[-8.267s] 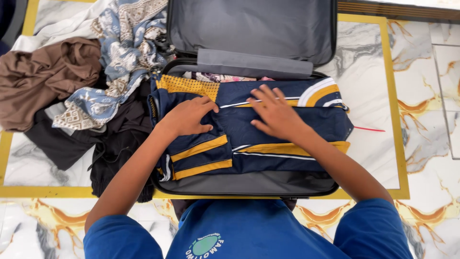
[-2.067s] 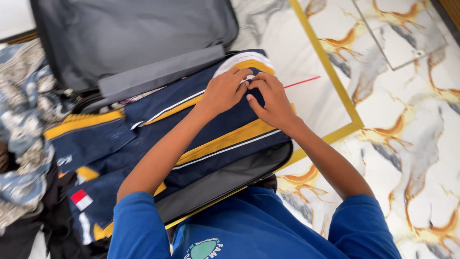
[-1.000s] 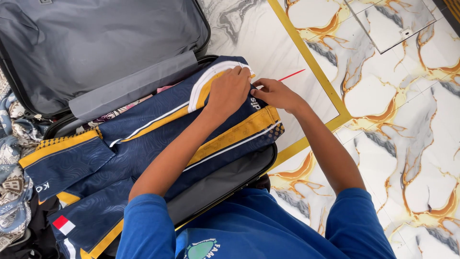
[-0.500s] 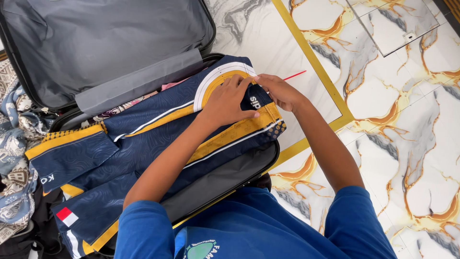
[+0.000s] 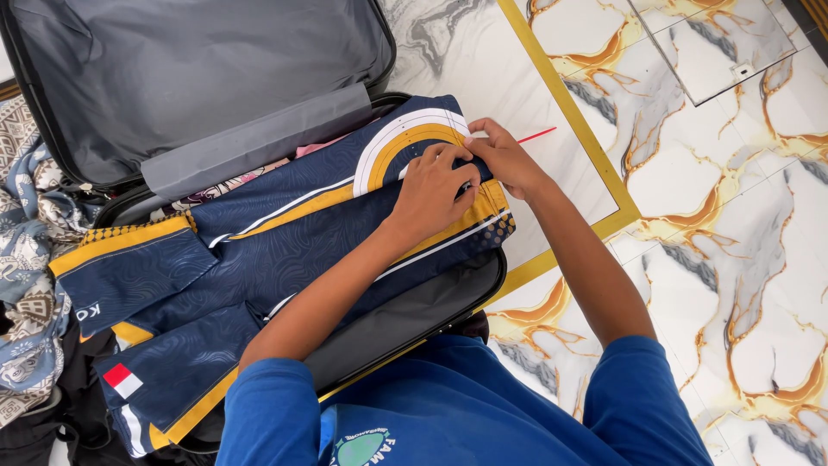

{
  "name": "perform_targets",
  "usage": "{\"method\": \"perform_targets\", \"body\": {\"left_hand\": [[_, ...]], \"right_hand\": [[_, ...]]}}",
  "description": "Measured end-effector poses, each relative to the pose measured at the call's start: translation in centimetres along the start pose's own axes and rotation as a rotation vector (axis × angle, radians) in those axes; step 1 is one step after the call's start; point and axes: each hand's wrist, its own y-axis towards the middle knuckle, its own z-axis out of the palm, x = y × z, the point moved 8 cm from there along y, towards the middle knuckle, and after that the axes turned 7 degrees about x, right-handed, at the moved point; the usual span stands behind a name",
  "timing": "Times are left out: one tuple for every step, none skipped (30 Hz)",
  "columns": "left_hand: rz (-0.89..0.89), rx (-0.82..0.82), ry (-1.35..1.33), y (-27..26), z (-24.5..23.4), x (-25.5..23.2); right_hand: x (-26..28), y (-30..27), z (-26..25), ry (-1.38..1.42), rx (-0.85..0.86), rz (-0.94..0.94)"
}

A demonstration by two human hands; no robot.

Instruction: Fold various pieces of clothing and arrange them neatly inside an open suitcase.

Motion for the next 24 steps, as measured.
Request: {"method": "perform_targets", "body": {"left_hand": [[0.000,0.000,-0.001,0.0,0.0,0.0],[-0.013,0.020,-0.023,0.1,0.3,0.2],[-0.025,0.041,-0.045,0.1,0.5,0.4],[-0.025,0.041,-0.045,0.3,0.1,0.0],[-0.012,0.037,-0.053,0.4,-0.4,-0.4],[0.002,0.033,-0.061,0.5,-0.9,-0.8],[0.001,0.033,-0.061,0.3,-0.5,-0.7],[0.015,-0.001,-0.028,0.2,-0.4,-0.7],[0.031,-0.036,0.005,0.1,-0.3,-0.7],[0.031,-0.038,0.005,0.1,-0.3,-0.6],[0.007,-0.014,-0.025,0.2,-0.2,-0.4],[-0.018,0.009,-0.055,0.2,-0.1,-0.1],[-0.018,0.007,-0.054,0.2,-0.2,0.0],[-0.032,0.005,-0.123,0.2,-0.3,0.4],[-0.047,0.005,-0.191,0.2,-0.3,0.7],[-0.046,0.004,-0.190,0.3,-0.7,0.5],[-0.079,0.009,-0.235,0.3,-1.0,0.7],[-0.111,0.015,-0.279,0.3,-1.3,0.8],[-0.111,0.013,-0.279,0.3,-1.1,1.0],[-0.096,-0.009,-0.225,0.2,-1.2,1.1],[-0.081,-0.031,-0.172,0.2,-1.2,1.2],[-0.080,-0.032,-0.172,0.2,-1.3,1.0],[-0.116,-0.038,-0.140,0.2,-1.6,1.2],[-0.151,-0.044,-0.108,0.2,-1.8,1.3]], "right_hand": [[-0.4,0.0,-0.2,0.000,0.000,0.001],[-0.2,0.0,-0.1,0.010,0.044,-0.089],[0.1,-0.1,0.1,0.021,0.089,-0.180],[-0.2,0.0,-0.2,0.021,0.089,-0.180],[-0.3,0.0,-0.1,0.007,0.117,-0.213],[-0.3,0.0,-0.1,-0.007,0.145,-0.247],[-1.0,0.5,-0.5,-0.006,0.146,-0.247],[-1.2,0.8,-0.6,-0.047,0.171,-0.295],[-1.3,1.1,-0.8,-0.088,0.195,-0.344],[-0.1,0.4,-0.4,-0.089,0.196,-0.344],[0.2,-0.1,-0.2,-0.082,0.160,-0.205],[0.4,-0.7,0.0,-0.075,0.124,-0.066],[-0.1,-0.5,-0.6,-0.077,0.125,-0.067],[-0.5,-0.3,-0.9,-0.089,0.178,-0.080],[-0.9,-0.2,-1.1,-0.100,0.231,-0.092],[-0.3,-0.7,-0.9,-0.101,0.232,-0.093],[0.8,-1.4,0.1,-0.080,0.340,-0.165],[1.9,-2.3,1.0,-0.059,0.449,-0.235],[1.6,-2.2,0.9,-0.060,0.450,-0.236],[1.2,-2.1,0.7,-0.048,0.459,-0.223],[0.8,-2.0,0.6,-0.035,0.468,-0.211],[0.6,-1.9,0.6,-0.037,0.469,-0.212],[0.5,-1.7,0.4,-0.055,0.439,-0.214],[0.4,-1.5,0.2,-0.074,0.410,-0.216]]}}
